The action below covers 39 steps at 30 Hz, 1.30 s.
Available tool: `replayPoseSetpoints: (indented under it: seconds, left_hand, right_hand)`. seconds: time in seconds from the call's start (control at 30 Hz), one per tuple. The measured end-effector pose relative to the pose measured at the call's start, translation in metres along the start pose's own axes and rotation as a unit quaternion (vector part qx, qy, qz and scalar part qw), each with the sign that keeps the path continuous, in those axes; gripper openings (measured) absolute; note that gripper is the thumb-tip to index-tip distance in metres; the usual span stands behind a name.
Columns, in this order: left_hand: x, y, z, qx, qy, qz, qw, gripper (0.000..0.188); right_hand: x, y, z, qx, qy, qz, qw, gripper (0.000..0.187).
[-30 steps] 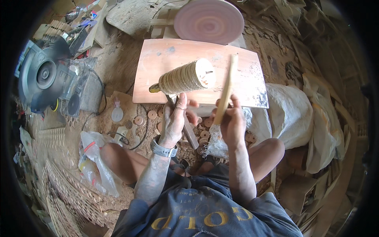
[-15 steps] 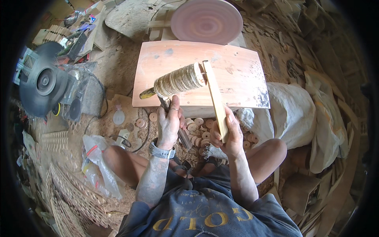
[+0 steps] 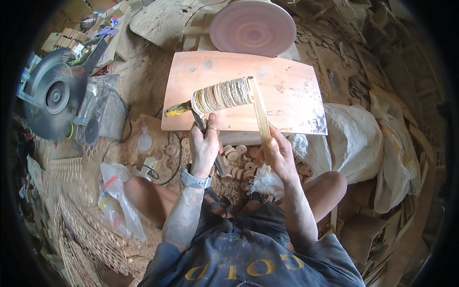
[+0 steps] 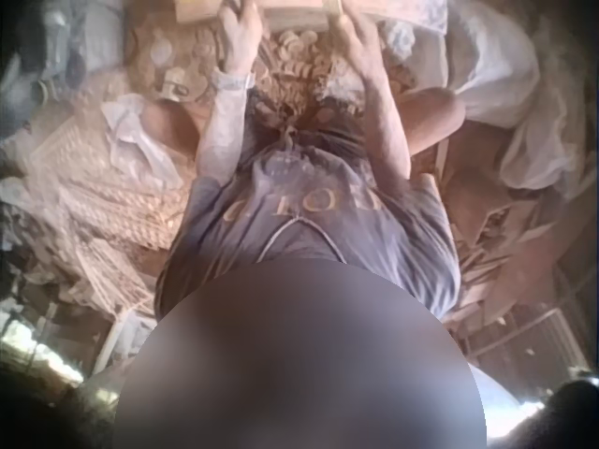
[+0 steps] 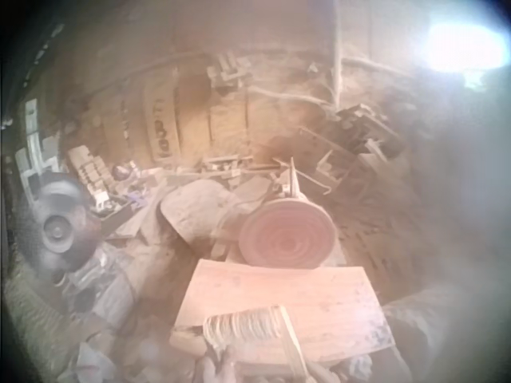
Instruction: The person sits on the floor and repeatedly grinds the edges of small wooden discs against a rotating grinding wheel. They pick discs from a sack, hold them against the wheel with both hands, then place them back into the sack. The process is repeated multiple times throughout the clip.
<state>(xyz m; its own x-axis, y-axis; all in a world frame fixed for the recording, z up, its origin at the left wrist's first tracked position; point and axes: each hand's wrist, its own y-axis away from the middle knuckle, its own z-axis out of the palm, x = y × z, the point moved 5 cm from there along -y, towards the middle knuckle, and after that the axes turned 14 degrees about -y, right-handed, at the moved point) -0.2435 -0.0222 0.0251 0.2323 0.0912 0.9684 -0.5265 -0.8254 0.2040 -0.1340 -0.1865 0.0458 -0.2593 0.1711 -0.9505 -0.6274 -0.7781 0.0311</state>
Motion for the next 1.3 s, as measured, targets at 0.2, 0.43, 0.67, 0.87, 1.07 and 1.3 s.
replayPoseSetpoints:
  seconds: [0.2, 0.43, 0.67, 0.87, 1.07, 1.3]
  left_hand:
    - [0.016, -0.033, 0.02, -0.02, 0.002, -0.003, 1.0, 0.041]
    - [0.047, -0.101, 0.088, -0.06, -0.034, 0.047, 0.996, 0.037]
    - [0.029, -0.161, 0.149, -0.11, 0.023, -0.018, 0.993, 0.034]
    - [0.018, -0.183, 0.189, -0.139, 0.037, -0.06, 0.988, 0.029]
    - [0.016, -0.191, 0.195, -0.183, 0.049, -0.092, 0.978, 0.026]
    - [0.018, -0.195, 0.196, -0.186, 0.033, -0.115, 0.975, 0.022]
  right_hand:
    - [-0.03, -0.048, -0.016, -0.04, 0.157, -0.028, 0.986, 0.073]
    - [-0.046, -0.142, -0.071, 0.165, 0.352, -0.073, 0.918, 0.042]
    - [-0.053, -0.201, -0.115, 0.141, 0.43, -0.171, 0.875, 0.044]
    - [-0.049, -0.231, -0.145, 0.208, 0.458, -0.141, 0.853, 0.032]
    - [-0.041, -0.245, -0.162, 0.239, 0.474, -0.102, 0.842, 0.03]
    - [-0.036, -0.252, -0.174, 0.203, 0.467, -0.144, 0.849, 0.027]
